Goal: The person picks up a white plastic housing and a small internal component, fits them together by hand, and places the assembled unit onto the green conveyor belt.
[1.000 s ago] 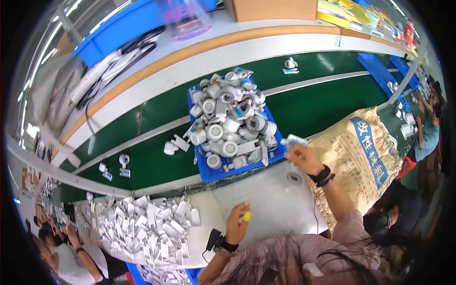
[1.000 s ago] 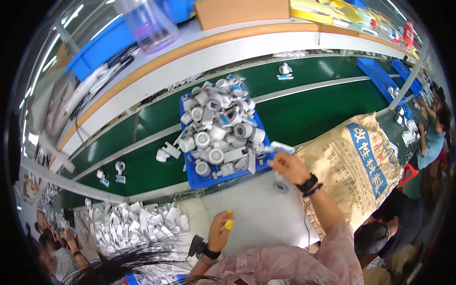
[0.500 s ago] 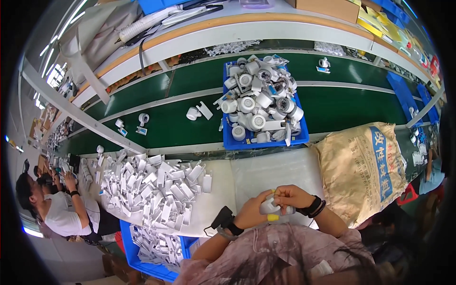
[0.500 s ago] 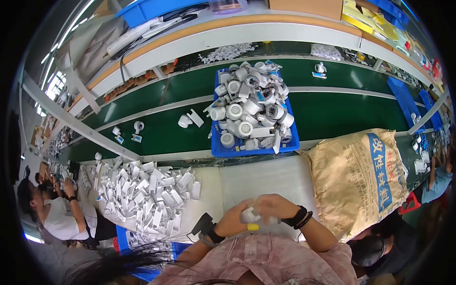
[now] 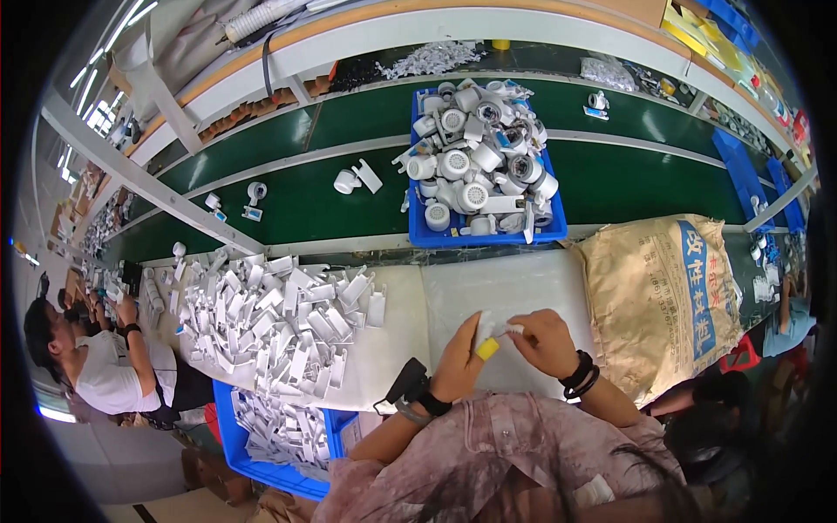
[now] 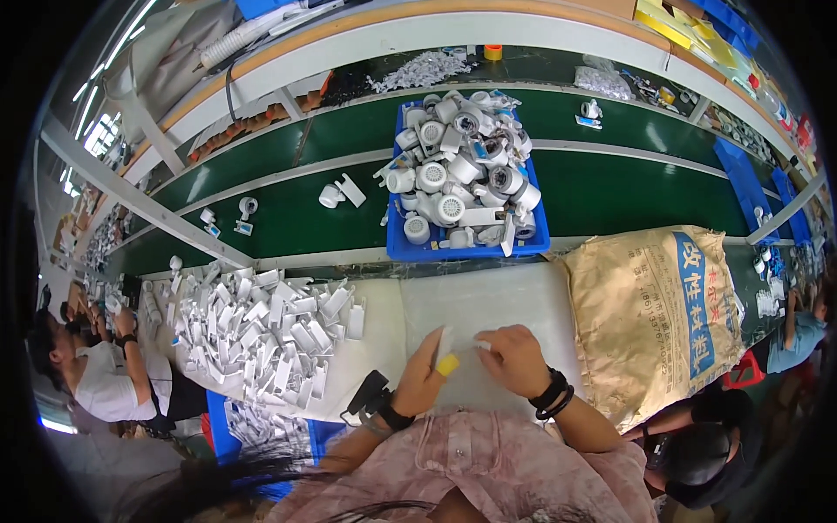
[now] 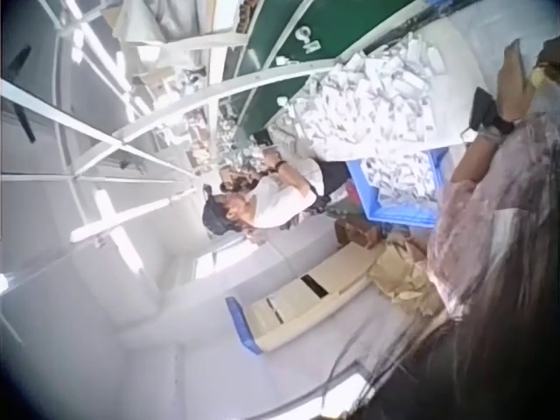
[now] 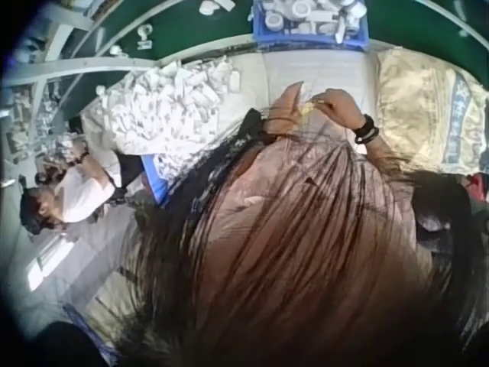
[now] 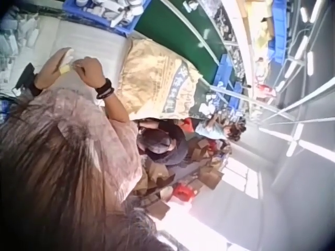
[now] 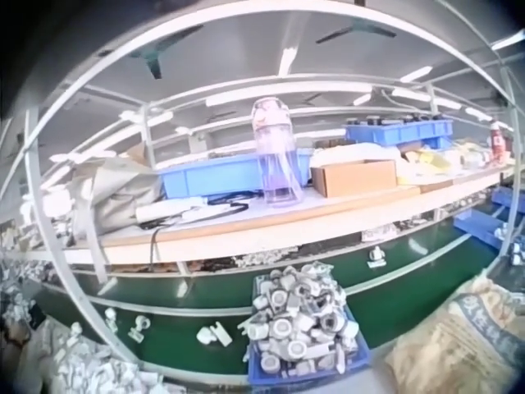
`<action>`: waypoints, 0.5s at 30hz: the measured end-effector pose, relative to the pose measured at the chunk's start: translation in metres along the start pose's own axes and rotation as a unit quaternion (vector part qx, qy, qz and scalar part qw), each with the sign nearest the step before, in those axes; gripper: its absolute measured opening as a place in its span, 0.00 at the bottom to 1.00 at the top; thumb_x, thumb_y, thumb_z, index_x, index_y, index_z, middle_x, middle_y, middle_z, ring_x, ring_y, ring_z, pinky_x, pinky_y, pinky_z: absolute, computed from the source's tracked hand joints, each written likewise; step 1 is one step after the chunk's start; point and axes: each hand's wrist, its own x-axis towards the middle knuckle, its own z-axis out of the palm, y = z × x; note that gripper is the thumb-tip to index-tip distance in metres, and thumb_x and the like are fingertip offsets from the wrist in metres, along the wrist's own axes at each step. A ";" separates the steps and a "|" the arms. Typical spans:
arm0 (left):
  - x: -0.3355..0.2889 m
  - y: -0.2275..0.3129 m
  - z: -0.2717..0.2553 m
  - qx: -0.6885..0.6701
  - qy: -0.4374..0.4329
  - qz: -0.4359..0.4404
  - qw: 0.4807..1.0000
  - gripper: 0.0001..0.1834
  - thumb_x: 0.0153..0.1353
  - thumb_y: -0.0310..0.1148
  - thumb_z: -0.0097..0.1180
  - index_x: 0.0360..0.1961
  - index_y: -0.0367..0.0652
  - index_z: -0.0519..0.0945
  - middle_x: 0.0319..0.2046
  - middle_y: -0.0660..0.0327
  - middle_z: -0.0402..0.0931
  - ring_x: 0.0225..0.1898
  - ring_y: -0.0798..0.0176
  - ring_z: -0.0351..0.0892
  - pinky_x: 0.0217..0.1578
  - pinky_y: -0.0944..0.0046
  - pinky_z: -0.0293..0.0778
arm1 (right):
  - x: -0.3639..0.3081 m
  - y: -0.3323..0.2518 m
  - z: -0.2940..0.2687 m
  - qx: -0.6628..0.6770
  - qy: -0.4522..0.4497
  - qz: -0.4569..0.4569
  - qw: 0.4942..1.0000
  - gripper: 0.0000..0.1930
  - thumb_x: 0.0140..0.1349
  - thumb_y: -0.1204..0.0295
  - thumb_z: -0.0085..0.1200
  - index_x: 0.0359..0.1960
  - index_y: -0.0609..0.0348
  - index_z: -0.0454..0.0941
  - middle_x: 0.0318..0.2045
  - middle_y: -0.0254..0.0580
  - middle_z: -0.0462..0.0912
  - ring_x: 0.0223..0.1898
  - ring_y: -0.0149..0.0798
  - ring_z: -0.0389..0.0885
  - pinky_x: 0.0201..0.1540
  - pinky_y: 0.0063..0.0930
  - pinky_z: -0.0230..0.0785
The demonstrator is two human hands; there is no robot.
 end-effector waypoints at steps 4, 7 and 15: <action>0.003 -0.001 0.002 -0.304 -0.002 -0.161 0.939 0.17 0.71 0.36 0.38 0.54 0.37 0.65 0.39 0.57 0.75 0.30 0.68 0.77 0.31 0.69 0.75 | 0.002 -0.005 0.008 -0.007 0.189 0.015 0.982 0.09 0.47 0.80 0.62 0.29 0.56 0.77 0.21 0.35 0.76 0.25 0.41 0.74 0.37 0.34 0.65; 0.008 0.010 0.002 -0.349 -0.001 -0.211 0.913 0.17 0.71 0.39 0.35 0.53 0.39 0.66 0.34 0.58 0.75 0.24 0.68 0.75 0.24 0.67 0.76 | 0.002 -0.010 0.011 0.035 0.212 0.016 0.976 0.09 0.47 0.81 0.62 0.30 0.57 0.77 0.23 0.36 0.78 0.27 0.41 0.74 0.41 0.33 0.66; 0.006 0.009 0.003 -0.347 -0.014 -0.213 0.913 0.16 0.66 0.30 0.39 0.53 0.39 0.65 0.30 0.60 0.72 0.23 0.70 0.73 0.19 0.70 0.73 | -0.007 -0.008 0.011 0.071 0.167 -0.020 0.983 0.12 0.46 0.82 0.63 0.34 0.56 0.80 0.25 0.37 0.77 0.31 0.40 0.74 0.42 0.33 0.66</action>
